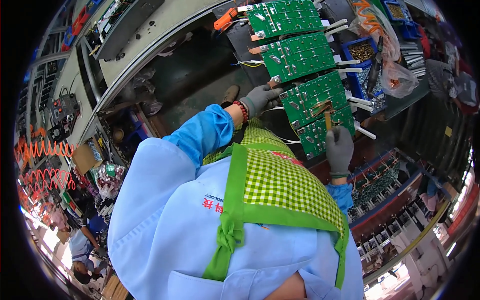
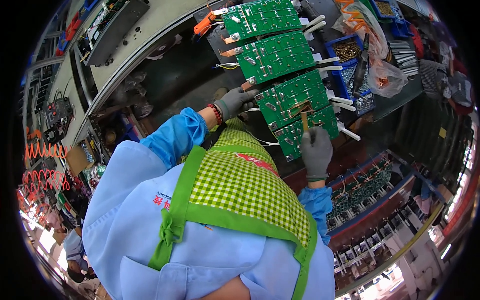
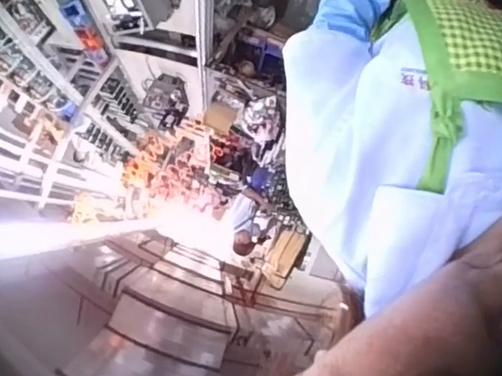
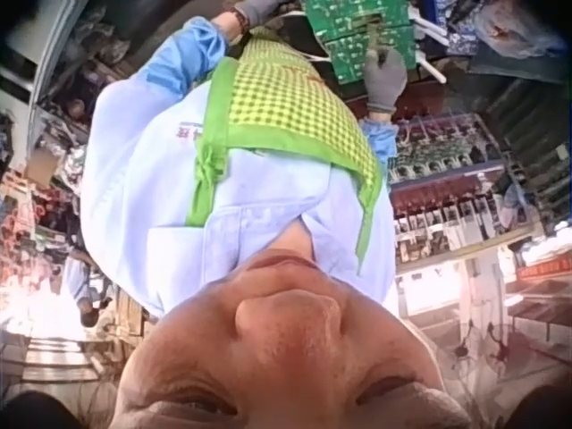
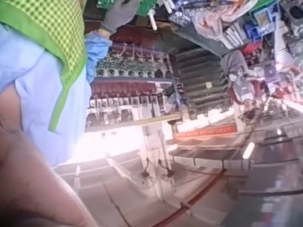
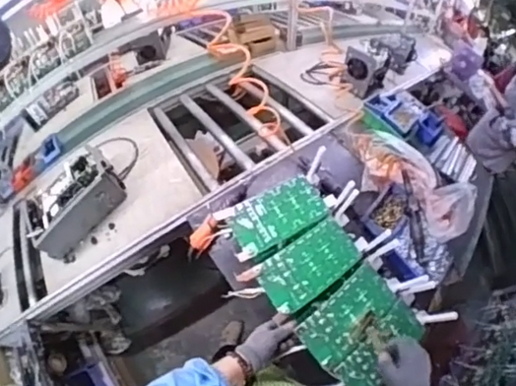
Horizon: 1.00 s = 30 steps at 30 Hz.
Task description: The person takes circuit boards from a rack, places them onto a workbench, retrieves copper connector plates from a bag, and attaches the plates onto the circuit boards by hand.
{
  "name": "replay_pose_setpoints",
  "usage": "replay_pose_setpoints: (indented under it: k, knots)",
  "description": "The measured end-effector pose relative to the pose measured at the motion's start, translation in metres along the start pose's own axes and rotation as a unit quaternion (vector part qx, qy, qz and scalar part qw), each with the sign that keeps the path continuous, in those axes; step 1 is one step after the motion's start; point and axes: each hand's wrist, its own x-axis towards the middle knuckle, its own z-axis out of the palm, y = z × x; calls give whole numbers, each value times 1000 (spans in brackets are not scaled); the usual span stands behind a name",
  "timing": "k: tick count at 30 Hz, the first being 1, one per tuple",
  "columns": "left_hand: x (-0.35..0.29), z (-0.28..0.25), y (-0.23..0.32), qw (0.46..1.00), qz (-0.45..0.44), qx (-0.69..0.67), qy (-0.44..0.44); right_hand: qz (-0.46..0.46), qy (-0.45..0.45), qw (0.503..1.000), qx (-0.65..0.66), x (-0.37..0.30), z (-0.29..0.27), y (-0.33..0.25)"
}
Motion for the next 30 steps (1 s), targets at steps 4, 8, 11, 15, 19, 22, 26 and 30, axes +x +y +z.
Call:
replay_pose_setpoints:
  k: [4, 8, 11, 15, 19, 22, 26, 30]
  knots:
    - [16, -11, -10, 1000, 0, -5, 6, 3, -32, 996, 85, 2, 18, -18]
    - [17, -19, -6, 998, -12, 45, -38, 32, -86, 991, 94, 5, 26, -33]
    - [12, -18, 2, 994, -33, 24, -100, -3, -92, 992, 89, 7, 32, -43]
    - [4, -13, 5, 983, 26, 171, -58, -18, -94, 990, 102, 11, 40, -49]
    - [-2, -13, 11, 981, 35, 176, -77, -23, -97, 990, 96, 12, 43, -58]
    - [-7, -21, 14, 966, 37, 210, -147, -57, -94, 992, 68, 11, 46, -64]
    - [4, -31, 0, 967, -26, 87, -238, -135, -42, 990, 13, 13, 52, -77]
    - [5, -29, -5, 968, 27, 123, -216, -179, -43, 982, -39, 20, 57, -88]
